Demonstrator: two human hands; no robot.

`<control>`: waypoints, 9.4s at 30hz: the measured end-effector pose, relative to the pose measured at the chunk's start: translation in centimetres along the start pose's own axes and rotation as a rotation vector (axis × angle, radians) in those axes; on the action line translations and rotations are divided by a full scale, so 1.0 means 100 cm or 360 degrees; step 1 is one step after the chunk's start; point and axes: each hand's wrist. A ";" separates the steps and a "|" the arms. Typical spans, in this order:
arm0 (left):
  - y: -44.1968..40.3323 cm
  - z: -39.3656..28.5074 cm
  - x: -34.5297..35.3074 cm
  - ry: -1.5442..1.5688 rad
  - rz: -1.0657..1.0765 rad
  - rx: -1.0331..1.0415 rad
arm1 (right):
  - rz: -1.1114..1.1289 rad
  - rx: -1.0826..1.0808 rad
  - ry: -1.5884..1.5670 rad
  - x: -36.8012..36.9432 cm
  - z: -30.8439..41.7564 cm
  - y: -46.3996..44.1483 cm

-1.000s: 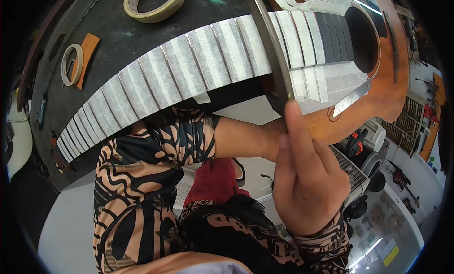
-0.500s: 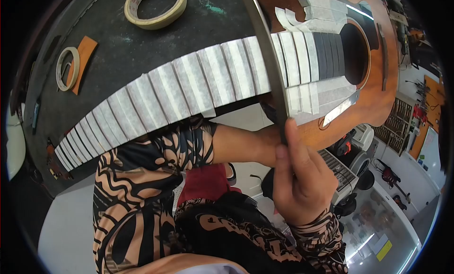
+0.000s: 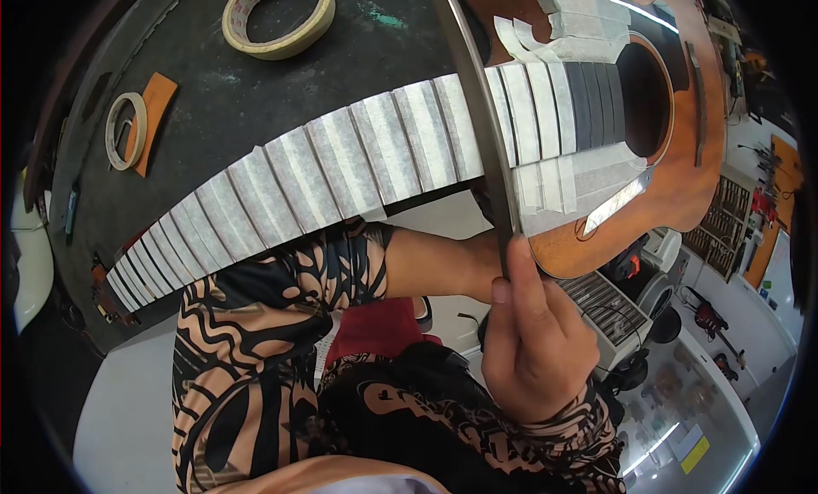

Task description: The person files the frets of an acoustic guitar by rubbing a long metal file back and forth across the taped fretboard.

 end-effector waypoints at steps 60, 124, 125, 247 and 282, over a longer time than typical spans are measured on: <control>-0.001 0.005 0.002 -0.1231 -0.0453 0.0618 | -0.0050 0.0077 -0.0192 0.013 -0.023 0.072; -0.002 0.009 0.007 -0.1353 -0.0448 0.0596 | -0.0128 0.0131 -0.0817 0.012 -0.017 0.018; 0.001 0.008 0.005 -0.1354 -0.0427 0.0580 | -0.0160 0.0129 -0.0804 0.015 -0.012 -0.003; -0.006 0.012 0.011 -0.1140 -0.0397 0.0655 | -0.0151 0.0067 -0.0371 -0.023 -0.042 0.107; -0.017 0.023 0.029 -0.0773 -0.0518 0.0504 | -0.0093 -0.0006 0.0072 -0.001 -0.033 0.122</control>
Point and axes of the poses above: each hand's wrist, its own y-axis away from the middle knuckle, its own x-axis out of the palm, z = x × y
